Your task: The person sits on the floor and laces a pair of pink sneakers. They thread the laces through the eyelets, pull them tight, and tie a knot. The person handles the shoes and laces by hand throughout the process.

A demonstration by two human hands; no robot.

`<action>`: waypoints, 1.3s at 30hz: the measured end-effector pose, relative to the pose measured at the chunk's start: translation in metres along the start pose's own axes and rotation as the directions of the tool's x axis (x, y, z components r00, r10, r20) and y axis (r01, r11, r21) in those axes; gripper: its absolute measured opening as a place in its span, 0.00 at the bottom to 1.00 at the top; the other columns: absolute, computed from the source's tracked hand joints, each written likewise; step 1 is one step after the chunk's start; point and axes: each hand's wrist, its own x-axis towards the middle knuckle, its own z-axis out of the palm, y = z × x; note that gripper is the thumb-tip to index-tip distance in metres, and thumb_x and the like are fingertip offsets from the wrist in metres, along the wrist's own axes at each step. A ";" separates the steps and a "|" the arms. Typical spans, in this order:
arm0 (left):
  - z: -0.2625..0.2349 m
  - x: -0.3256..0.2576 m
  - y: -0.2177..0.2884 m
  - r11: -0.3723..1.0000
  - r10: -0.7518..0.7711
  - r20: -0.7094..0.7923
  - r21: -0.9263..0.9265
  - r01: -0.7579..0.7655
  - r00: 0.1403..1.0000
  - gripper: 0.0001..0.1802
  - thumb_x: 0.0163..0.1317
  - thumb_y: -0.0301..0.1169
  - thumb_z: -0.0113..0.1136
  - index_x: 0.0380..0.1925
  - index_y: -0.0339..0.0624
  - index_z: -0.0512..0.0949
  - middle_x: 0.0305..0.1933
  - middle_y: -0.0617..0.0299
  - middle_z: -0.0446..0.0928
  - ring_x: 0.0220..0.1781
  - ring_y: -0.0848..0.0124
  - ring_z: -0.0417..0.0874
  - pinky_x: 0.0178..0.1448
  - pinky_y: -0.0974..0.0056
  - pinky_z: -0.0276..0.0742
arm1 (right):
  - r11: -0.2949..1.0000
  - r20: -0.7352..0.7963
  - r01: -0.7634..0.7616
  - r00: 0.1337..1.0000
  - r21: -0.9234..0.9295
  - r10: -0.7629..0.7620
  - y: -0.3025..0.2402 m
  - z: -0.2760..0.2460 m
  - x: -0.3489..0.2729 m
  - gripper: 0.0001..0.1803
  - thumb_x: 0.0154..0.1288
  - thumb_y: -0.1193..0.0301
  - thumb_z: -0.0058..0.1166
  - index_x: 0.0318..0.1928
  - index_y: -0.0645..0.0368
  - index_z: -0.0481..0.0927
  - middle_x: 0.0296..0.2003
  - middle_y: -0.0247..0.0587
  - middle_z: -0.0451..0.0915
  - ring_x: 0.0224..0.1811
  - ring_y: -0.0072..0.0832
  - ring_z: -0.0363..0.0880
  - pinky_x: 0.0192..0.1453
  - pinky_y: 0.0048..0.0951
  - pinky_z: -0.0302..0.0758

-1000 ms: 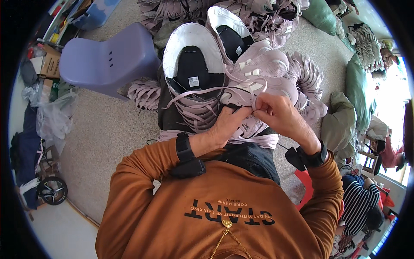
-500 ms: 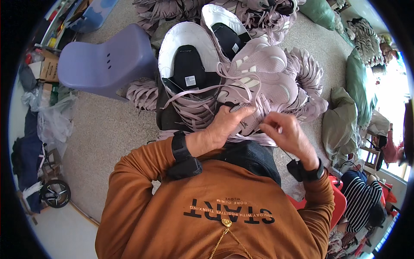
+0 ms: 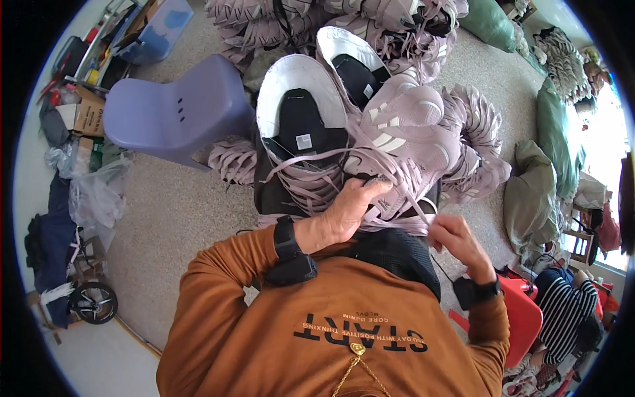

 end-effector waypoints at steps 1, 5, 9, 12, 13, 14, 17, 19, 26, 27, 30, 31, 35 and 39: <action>-0.001 -0.001 0.003 0.999 -0.009 0.009 -0.041 0.010 1.000 0.15 0.70 0.31 0.58 0.53 0.39 0.81 0.52 0.63 0.83 0.54 0.72 0.84 0.60 0.64 0.79 | 0.998 0.017 -0.060 0.998 0.004 0.060 0.034 -0.010 -0.013 0.16 0.70 0.66 0.53 0.27 0.63 0.78 0.21 0.46 0.79 0.22 0.38 0.77 0.31 0.37 0.73; 0.002 0.002 0.004 0.991 -0.049 0.083 -0.122 0.059 0.995 0.15 0.70 0.33 0.58 0.53 0.40 0.81 0.52 0.62 0.84 0.55 0.71 0.84 0.62 0.64 0.78 | 0.501 -0.151 -0.264 0.955 -0.824 0.254 0.192 -0.044 -0.092 0.11 0.67 0.70 0.55 0.28 0.64 0.79 0.25 0.46 0.80 0.30 0.47 0.81 0.39 0.43 0.77; 0.002 -0.005 0.007 0.994 -0.043 0.032 -0.101 0.046 0.999 0.16 0.70 0.35 0.59 0.54 0.40 0.80 0.51 0.64 0.83 0.52 0.73 0.84 0.59 0.66 0.78 | 0.700 -0.303 0.026 0.889 -0.713 -0.343 0.140 -0.015 -0.038 0.06 0.67 0.73 0.58 0.37 0.63 0.80 0.34 0.48 0.83 0.39 0.49 0.83 0.45 0.44 0.78; 0.000 -0.012 0.018 0.980 -0.073 0.051 0.191 0.062 0.996 0.14 0.70 0.37 0.60 0.49 0.40 0.82 0.48 0.65 0.84 0.46 0.74 0.83 0.53 0.67 0.77 | 0.826 -0.411 0.196 0.793 -0.528 -0.451 0.046 0.010 0.013 0.07 0.67 0.75 0.57 0.43 0.64 0.78 0.38 0.53 0.82 0.42 0.47 0.83 0.46 0.41 0.78; -0.006 -0.015 0.025 0.942 -0.095 0.068 0.328 0.068 0.993 0.14 0.71 0.37 0.60 0.47 0.40 0.83 0.46 0.66 0.84 0.44 0.74 0.83 0.50 0.68 0.76 | 0.856 -0.417 0.279 0.780 -0.435 -0.466 0.028 0.017 0.021 0.06 0.69 0.75 0.57 0.43 0.65 0.78 0.38 0.52 0.82 0.41 0.46 0.84 0.46 0.38 0.79; -0.019 -0.014 0.039 0.681 -0.140 0.152 0.732 -0.017 0.978 0.12 0.69 0.39 0.62 0.37 0.41 0.83 0.37 0.64 0.85 0.38 0.72 0.83 0.42 0.65 0.74 | 0.877 -0.411 0.293 0.796 -0.381 -0.444 0.017 0.024 0.025 0.07 0.69 0.74 0.58 0.43 0.65 0.77 0.37 0.51 0.82 0.41 0.44 0.84 0.46 0.38 0.79; -0.010 -0.049 0.064 0.059 0.033 0.240 0.969 -0.242 0.970 0.11 0.66 0.36 0.66 0.30 0.40 0.82 0.27 0.60 0.80 0.33 0.67 0.82 0.37 0.61 0.73 | 0.930 -0.433 0.285 0.826 -0.234 -0.362 0.001 0.037 0.030 0.11 0.71 0.70 0.60 0.43 0.66 0.75 0.36 0.49 0.82 0.39 0.40 0.85 0.46 0.36 0.79; -0.012 -0.046 0.063 -0.322 0.422 0.589 0.808 -0.493 0.689 0.07 0.58 0.28 0.70 0.33 0.42 0.80 0.34 0.58 0.78 0.36 0.61 0.80 0.41 0.56 0.76 | 0.956 -0.489 0.239 0.822 -0.170 -0.293 -0.002 0.040 0.031 0.13 0.71 0.68 0.60 0.44 0.66 0.74 0.35 0.47 0.83 0.38 0.37 0.85 0.46 0.36 0.80; 0.013 0.016 0.070 -0.584 0.272 0.845 0.525 -0.619 0.460 0.11 0.56 0.25 0.65 0.40 0.43 0.78 0.43 0.56 0.74 0.50 0.57 0.77 0.53 0.56 0.74 | 0.917 -0.436 0.117 0.852 -0.381 -0.290 -0.028 0.036 0.046 0.30 0.59 0.55 0.71 0.46 0.64 0.69 0.32 0.48 0.79 0.35 0.40 0.82 0.41 0.39 0.78; 0.015 0.018 0.071 -0.603 0.249 0.834 0.531 -0.595 0.492 0.11 0.57 0.25 0.65 0.41 0.43 0.79 0.42 0.57 0.73 0.50 0.57 0.77 0.53 0.57 0.75 | 0.905 -0.440 0.060 0.859 -0.421 -0.261 -0.034 0.036 0.047 0.32 0.58 0.53 0.72 0.46 0.64 0.69 0.32 0.49 0.79 0.35 0.41 0.82 0.41 0.40 0.78; 0.011 0.025 0.073 -0.547 0.351 0.789 0.609 -0.574 0.504 0.11 0.57 0.22 0.63 0.41 0.42 0.81 0.40 0.56 0.74 0.47 0.57 0.79 0.51 0.56 0.77 | 0.876 -0.493 0.085 0.799 -0.475 -0.345 -0.033 0.037 0.063 0.29 0.55 0.59 0.68 0.47 0.65 0.68 0.34 0.55 0.79 0.37 0.52 0.81 0.44 0.46 0.77; 0.009 0.028 0.075 -0.499 0.392 0.763 0.645 -0.578 0.514 0.10 0.57 0.21 0.63 0.40 0.41 0.81 0.40 0.56 0.74 0.46 0.57 0.80 0.51 0.55 0.78 | 0.870 -0.508 0.102 0.776 -0.482 -0.373 -0.035 0.035 0.069 0.28 0.55 0.61 0.67 0.47 0.65 0.68 0.34 0.56 0.79 0.38 0.54 0.81 0.45 0.47 0.77; -0.007 0.035 0.086 -0.136 0.603 0.547 0.787 -0.602 0.580 0.15 0.57 0.16 0.59 0.43 0.42 0.82 0.41 0.56 0.74 0.44 0.56 0.80 0.50 0.59 0.78 | 0.855 -0.491 0.209 0.743 -0.475 -0.455 -0.064 0.008 0.084 0.23 0.53 0.68 0.61 0.47 0.65 0.69 0.36 0.58 0.79 0.38 0.54 0.81 0.45 0.47 0.77; -0.009 0.039 0.073 -0.277 0.599 0.623 0.751 -0.599 0.504 0.12 0.62 0.20 0.61 0.45 0.43 0.83 0.42 0.56 0.74 0.43 0.61 0.81 0.48 0.59 0.77 | 0.832 -0.384 0.217 0.808 -0.511 -0.446 -0.057 -0.007 0.089 0.20 0.53 0.71 0.59 0.46 0.65 0.71 0.36 0.55 0.78 0.37 0.50 0.80 0.44 0.45 0.77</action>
